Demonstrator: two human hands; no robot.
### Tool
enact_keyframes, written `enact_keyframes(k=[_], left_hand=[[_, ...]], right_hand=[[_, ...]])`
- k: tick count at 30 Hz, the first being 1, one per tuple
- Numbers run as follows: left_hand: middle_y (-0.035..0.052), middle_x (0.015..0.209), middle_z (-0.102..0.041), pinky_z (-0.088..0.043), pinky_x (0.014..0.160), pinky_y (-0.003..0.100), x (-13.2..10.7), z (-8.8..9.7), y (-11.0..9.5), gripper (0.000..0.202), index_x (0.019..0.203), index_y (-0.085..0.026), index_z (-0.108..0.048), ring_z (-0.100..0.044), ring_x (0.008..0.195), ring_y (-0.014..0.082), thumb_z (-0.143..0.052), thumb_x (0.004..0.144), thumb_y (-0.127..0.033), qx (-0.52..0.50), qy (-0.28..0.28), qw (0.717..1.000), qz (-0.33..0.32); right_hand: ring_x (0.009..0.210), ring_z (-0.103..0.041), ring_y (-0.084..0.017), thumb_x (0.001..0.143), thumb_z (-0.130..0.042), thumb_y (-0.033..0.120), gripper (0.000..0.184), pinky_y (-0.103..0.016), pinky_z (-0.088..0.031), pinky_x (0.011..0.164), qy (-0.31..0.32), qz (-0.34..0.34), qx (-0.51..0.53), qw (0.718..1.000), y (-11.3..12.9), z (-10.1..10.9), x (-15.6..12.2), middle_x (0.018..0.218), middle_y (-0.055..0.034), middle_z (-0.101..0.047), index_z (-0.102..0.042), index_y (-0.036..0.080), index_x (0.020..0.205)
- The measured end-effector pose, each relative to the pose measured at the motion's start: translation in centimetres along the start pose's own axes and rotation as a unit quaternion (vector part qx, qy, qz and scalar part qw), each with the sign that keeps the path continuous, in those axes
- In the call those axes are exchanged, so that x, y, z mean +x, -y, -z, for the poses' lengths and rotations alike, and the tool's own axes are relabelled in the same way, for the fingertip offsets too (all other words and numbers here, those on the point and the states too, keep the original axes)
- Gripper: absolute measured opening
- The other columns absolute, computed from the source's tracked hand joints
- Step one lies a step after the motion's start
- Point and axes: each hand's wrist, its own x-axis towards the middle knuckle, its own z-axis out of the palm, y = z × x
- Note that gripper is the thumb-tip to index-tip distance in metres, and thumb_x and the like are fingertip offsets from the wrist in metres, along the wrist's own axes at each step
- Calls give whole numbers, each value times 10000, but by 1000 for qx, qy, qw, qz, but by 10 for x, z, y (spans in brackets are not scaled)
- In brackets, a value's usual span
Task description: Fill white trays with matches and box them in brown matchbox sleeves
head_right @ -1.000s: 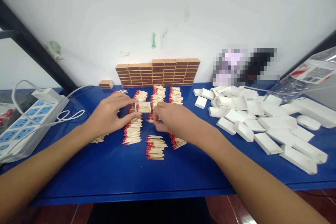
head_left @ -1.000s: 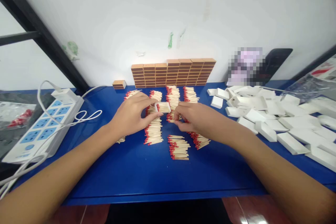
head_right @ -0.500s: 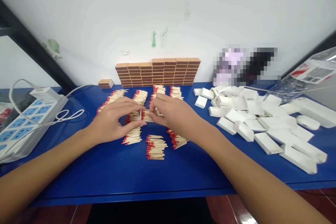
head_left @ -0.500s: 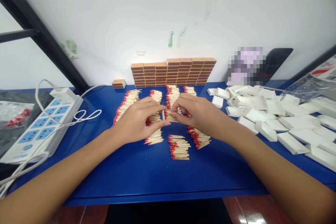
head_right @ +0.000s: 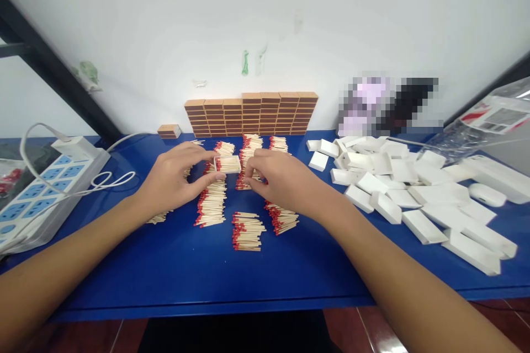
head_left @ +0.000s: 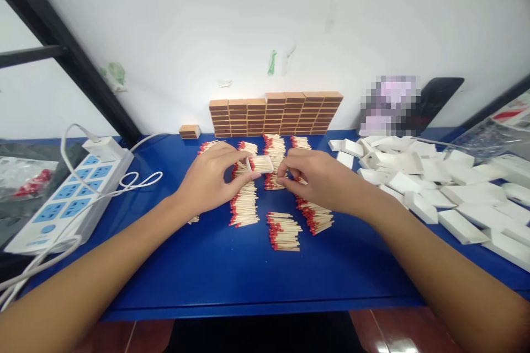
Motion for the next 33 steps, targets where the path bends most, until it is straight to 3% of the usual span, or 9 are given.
enact_keyframes(k=[5,9,17,25,33], left_hand=[[100,968,-755,-560,841,385,1,1,1,359,1141,-147,-749,-683,926,240,-692,972,-458,20,11,1000,11],[104,956,-752,-565,849,391,0,0,1,361,1140,-134,-750,-684,928,245,-699,967,-446,19,13,1000,8],[91,938,-748,-559,842,381,1,1,1,346,1135,-154,-747,-678,912,240,-682,975,-453,24,14,1000,6],[93,951,-752,-556,859,386,0,1,2,353,1140,-158,-743,-675,919,243,-677,976,-464,21,20,1000,6],[89,931,-745,-549,844,381,0,1,3,348,1134,-156,-739,-671,915,244,-671,982,-462,22,22,999,0]], right_hand=[[776,-598,-162,921,-669,114,104,-296,-426,706,95,-25,-5,995,-2,-5,1,926,-37,-670,-733,195,910],[796,-617,-166,918,-636,65,154,-299,-437,721,123,-46,-3,991,-1,-5,3,972,-51,-692,-728,188,908],[817,-608,-192,876,-688,132,78,-307,-420,694,108,-38,-14,993,-7,2,-2,932,-48,-681,-682,199,916],[770,-596,-179,913,-614,103,117,-301,-433,681,136,-64,-14,988,-3,1,0,927,-55,-674,-673,192,865],[729,-572,-167,913,-603,145,103,-291,-415,658,121,-50,0,991,-4,2,-1,862,-37,-641,-612,196,824]])
